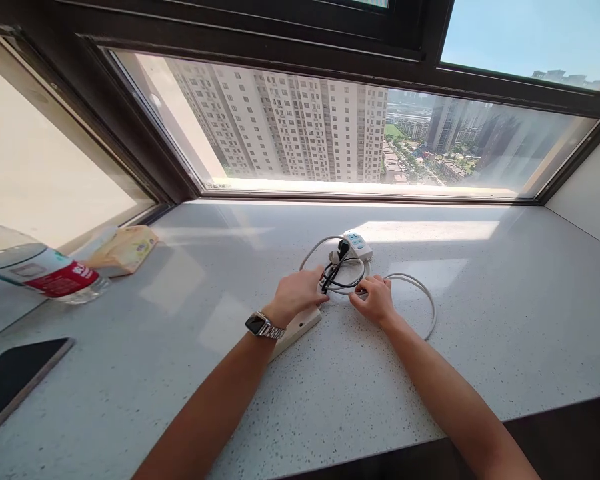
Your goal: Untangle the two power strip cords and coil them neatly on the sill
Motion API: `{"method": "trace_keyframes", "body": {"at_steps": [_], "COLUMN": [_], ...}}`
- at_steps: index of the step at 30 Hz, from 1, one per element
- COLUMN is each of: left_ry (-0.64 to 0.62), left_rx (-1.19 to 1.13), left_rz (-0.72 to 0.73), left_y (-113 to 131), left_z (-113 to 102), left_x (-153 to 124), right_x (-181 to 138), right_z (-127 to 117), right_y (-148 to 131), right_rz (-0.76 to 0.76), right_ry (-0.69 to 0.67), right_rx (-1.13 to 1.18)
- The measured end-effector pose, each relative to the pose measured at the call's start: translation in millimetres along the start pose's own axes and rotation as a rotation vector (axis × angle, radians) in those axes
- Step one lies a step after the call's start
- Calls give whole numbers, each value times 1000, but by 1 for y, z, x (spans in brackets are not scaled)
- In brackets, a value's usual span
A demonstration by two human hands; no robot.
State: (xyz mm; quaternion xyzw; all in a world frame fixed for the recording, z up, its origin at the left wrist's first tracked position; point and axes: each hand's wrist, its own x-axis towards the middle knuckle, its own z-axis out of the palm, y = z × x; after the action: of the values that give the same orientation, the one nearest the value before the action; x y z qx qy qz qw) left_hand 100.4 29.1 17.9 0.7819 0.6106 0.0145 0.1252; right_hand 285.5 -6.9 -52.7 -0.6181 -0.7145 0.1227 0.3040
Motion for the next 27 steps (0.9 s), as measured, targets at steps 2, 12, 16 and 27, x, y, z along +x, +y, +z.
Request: {"method": "trace_keyframes", "body": {"at_steps": [2, 12, 16, 27], "left_ry": [-21, 42, 45, -45], "left_rx": [38, -346, -511, -890], "left_rz": [2, 159, 182, 138], "left_y": [5, -6, -11, -29], "left_z": [2, -10, -22, -58], "left_x": [0, -5, -10, -25], "right_x": [0, 1, 1, 6], "right_z": [0, -2, 0, -5], "right_y": [0, -1, -3, 4], "right_rz": [-7, 14, 45, 241], "right_ry": [0, -6, -9, 145], "right_rx": [1, -7, -33, -135]}}
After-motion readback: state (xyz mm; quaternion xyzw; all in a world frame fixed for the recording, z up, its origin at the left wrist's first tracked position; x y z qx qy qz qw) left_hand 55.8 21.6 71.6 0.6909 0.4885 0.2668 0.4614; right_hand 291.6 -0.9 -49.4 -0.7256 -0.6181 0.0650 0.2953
